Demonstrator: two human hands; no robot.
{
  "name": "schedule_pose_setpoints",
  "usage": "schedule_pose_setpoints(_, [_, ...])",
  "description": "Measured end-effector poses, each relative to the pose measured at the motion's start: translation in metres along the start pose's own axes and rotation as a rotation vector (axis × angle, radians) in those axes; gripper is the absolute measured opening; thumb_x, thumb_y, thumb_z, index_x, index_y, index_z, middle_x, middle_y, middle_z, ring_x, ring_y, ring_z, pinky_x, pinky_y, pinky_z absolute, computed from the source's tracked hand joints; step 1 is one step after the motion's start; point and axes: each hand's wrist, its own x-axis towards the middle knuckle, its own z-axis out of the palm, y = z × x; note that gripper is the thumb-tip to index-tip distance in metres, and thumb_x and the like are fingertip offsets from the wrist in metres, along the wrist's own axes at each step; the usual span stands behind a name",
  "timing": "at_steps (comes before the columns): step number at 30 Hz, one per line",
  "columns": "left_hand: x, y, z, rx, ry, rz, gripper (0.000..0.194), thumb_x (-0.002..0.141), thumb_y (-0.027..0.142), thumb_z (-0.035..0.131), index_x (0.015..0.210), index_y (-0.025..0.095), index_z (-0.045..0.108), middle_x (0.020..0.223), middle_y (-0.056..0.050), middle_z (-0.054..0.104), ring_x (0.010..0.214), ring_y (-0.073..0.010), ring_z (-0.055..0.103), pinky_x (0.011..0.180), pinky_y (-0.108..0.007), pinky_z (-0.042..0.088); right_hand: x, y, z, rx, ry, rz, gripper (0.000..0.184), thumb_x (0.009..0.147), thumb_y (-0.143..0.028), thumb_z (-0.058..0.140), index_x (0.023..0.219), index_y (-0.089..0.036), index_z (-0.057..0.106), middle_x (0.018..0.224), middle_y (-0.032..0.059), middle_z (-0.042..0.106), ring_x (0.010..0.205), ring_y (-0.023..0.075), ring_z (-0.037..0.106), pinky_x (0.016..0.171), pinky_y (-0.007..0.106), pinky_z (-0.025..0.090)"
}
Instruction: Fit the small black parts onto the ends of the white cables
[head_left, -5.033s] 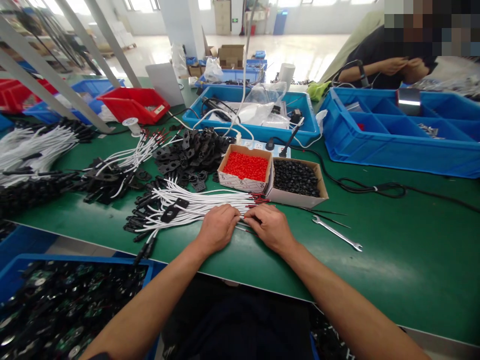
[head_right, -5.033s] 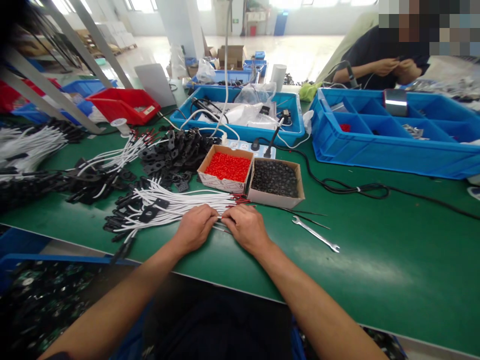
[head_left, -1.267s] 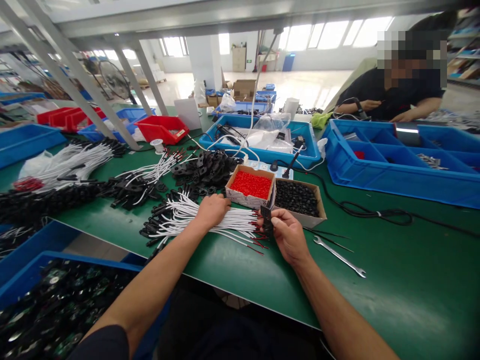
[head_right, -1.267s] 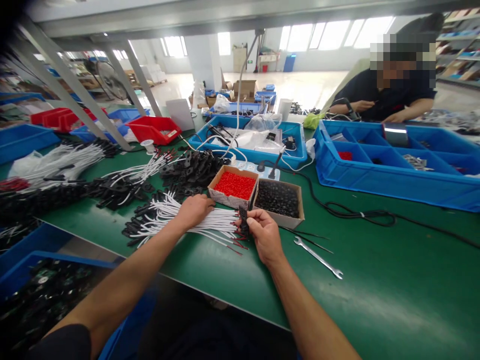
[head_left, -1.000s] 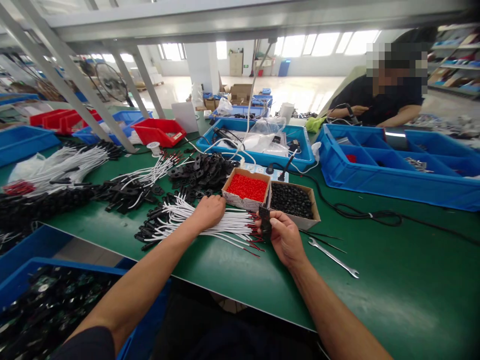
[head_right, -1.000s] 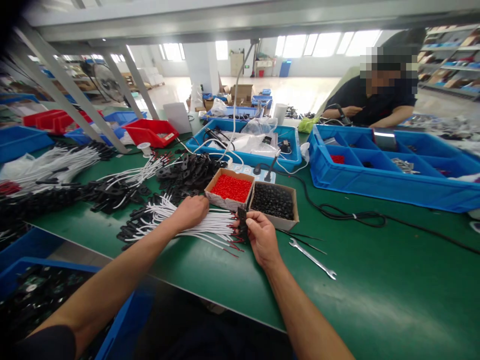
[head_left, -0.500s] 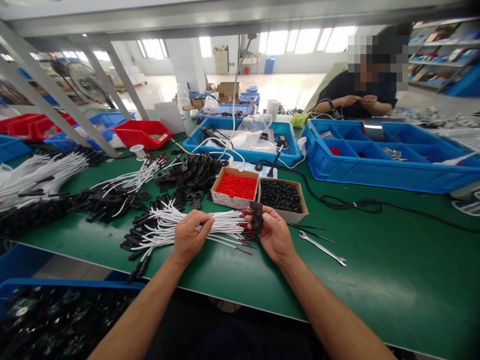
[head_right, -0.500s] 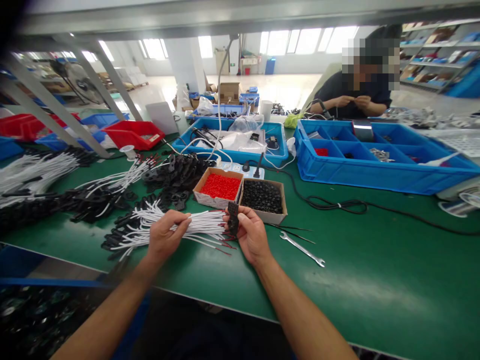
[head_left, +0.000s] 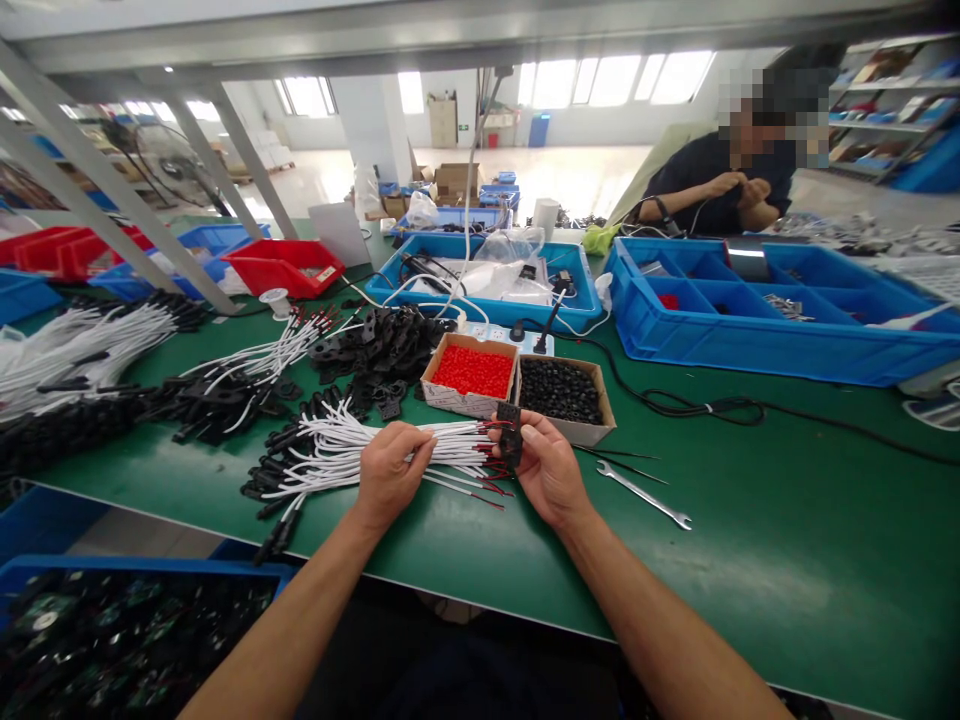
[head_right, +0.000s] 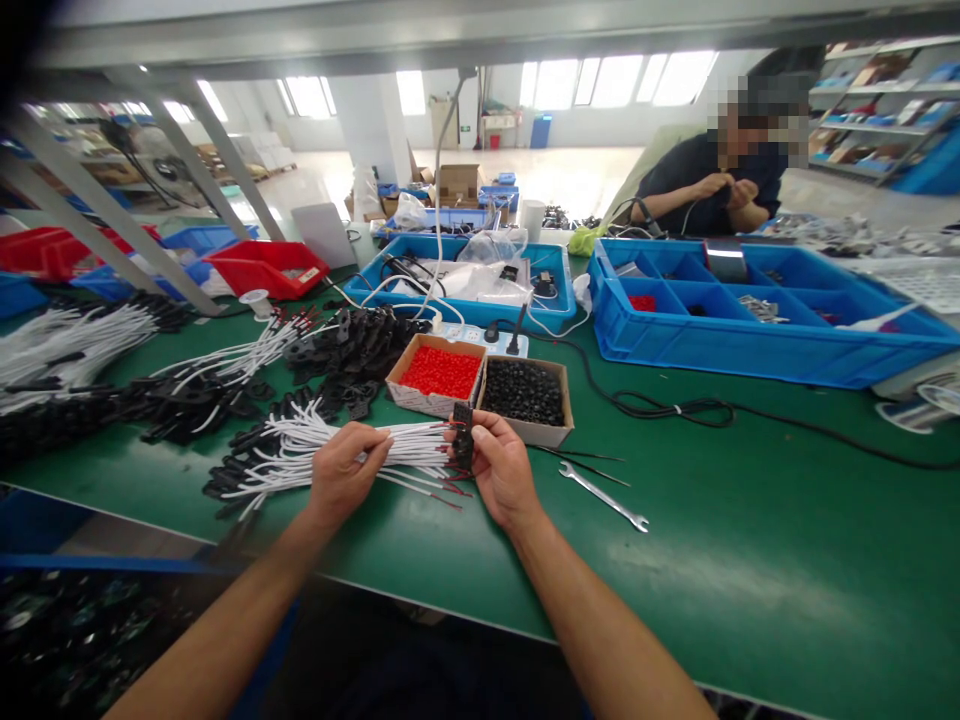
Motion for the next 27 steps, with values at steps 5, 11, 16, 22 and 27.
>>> schedule_pose_setpoints(5, [0.0001,-0.0006,0.001,0.033,-0.001,-0.016,0.007,0.089,0.021,0.059,0.088,0.019,0.066,0.081,-0.003,0.064,0.078,-0.0135,0.06,0.073,-0.026,0.049,-0.0007,-0.0002,-0.0003,0.002,0.0,0.007,0.028,0.085,-0.033,0.068,0.107,-0.019,0.059,0.106,0.0078,0.069,0.084,0.0168,0.068,0.073,0.029,0.058])
schedule_pose_setpoints(11, [-0.0023,-0.005,0.0028,0.077,0.048,0.08,0.006,0.084,0.014,0.063,0.087,0.018,0.066,0.079,-0.002,0.062,0.077,-0.0134,0.058,0.072,-0.026,0.047,0.0024,0.0013,0.0013,-0.033,0.047,-0.006,0.031,0.082,-0.032,0.071,0.107,-0.016,0.06,0.1,0.0092,0.07,0.082,0.0175,0.068,0.069,0.028,0.058])
schedule_pose_setpoints(16, [-0.0045,-0.0039,0.0019,0.078,0.095,0.178,0.015,0.078,0.009,0.068,0.089,0.018,0.065,0.081,-0.002,0.063,0.077,-0.0136,0.059,0.072,-0.027,0.048,0.0027,0.0031,0.0021,-0.065,0.096,-0.018,0.034,0.08,-0.032,0.074,0.106,-0.016,0.06,0.098,0.01,0.07,0.08,0.0184,0.068,0.067,0.03,0.059])
schedule_pose_setpoints(22, [-0.0044,0.0,0.0019,0.004,0.119,0.196,0.022,0.076,0.005,0.069,0.091,0.018,0.062,0.081,-0.002,0.063,0.076,-0.0138,0.058,0.07,-0.027,0.047,0.002,0.0026,0.0009,-0.054,0.094,-0.017,0.033,0.08,-0.031,0.073,0.106,-0.015,0.06,0.097,0.01,0.071,0.079,0.0178,0.068,0.066,0.03,0.058])
schedule_pose_setpoints(27, [-0.0064,-0.0002,0.0008,0.001,0.044,0.266,0.023,0.075,0.004,0.069,0.089,0.019,0.061,0.076,-0.001,0.061,0.071,-0.0132,0.054,0.068,-0.027,0.044,0.0019,0.0015,0.0011,-0.053,0.091,-0.026,0.031,0.082,-0.032,0.072,0.105,-0.014,0.06,0.094,0.0098,0.07,0.076,0.016,0.067,0.065,0.027,0.057])
